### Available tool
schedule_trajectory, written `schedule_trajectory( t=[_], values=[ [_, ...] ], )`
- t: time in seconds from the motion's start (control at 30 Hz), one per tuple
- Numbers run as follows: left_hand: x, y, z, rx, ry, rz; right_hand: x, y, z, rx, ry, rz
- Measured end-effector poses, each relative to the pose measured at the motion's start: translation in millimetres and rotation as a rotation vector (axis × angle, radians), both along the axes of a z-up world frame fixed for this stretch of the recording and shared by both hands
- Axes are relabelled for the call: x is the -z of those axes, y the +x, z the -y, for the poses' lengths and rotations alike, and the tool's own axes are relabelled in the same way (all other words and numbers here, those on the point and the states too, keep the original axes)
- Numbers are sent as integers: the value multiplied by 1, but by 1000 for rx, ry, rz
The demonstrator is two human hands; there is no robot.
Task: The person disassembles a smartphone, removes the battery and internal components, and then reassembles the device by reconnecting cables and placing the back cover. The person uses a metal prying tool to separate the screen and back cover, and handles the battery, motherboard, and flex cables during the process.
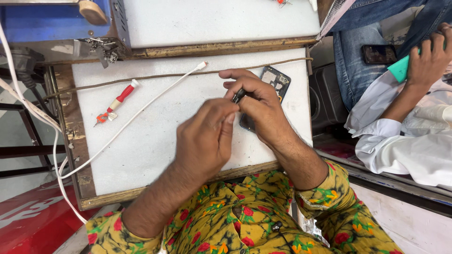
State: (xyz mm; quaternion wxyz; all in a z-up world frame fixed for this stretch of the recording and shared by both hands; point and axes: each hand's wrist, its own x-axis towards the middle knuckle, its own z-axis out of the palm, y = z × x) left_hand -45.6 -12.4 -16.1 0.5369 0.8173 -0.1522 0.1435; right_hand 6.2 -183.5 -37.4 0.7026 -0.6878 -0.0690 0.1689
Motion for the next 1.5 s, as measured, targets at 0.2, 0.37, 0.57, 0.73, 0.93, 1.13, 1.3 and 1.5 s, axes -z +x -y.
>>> schedule_trajectory(
  t=[0.2,0.37,0.57,0.73,0.93,1.13,1.3,1.5],
  values=[
    [7,-15,8,-15,128,159,2,1,4,-2,8,-7],
    [3,-13,6,-12,71,7,3,3,2,-17,-31,35],
    [-4,-8,6,-9,96,-34,-1,6,-1,-46,-122,46],
    [-5,-21,10,-8,226,135,-5,4,0,-70,-137,106],
    [-1,-19,4,1,132,-26,-7,4,-1,-92,-187,124],
    [-5,-6,-5,31,39,-190,-7,3,-6,-74,-204,105],
    [3,-6,-6,-24,-12,-184,3,1,-9,-66,-254,215],
    [11,-17,-19,23,-208,-60,7,6,-9,-22,-138,87]
  ],
)
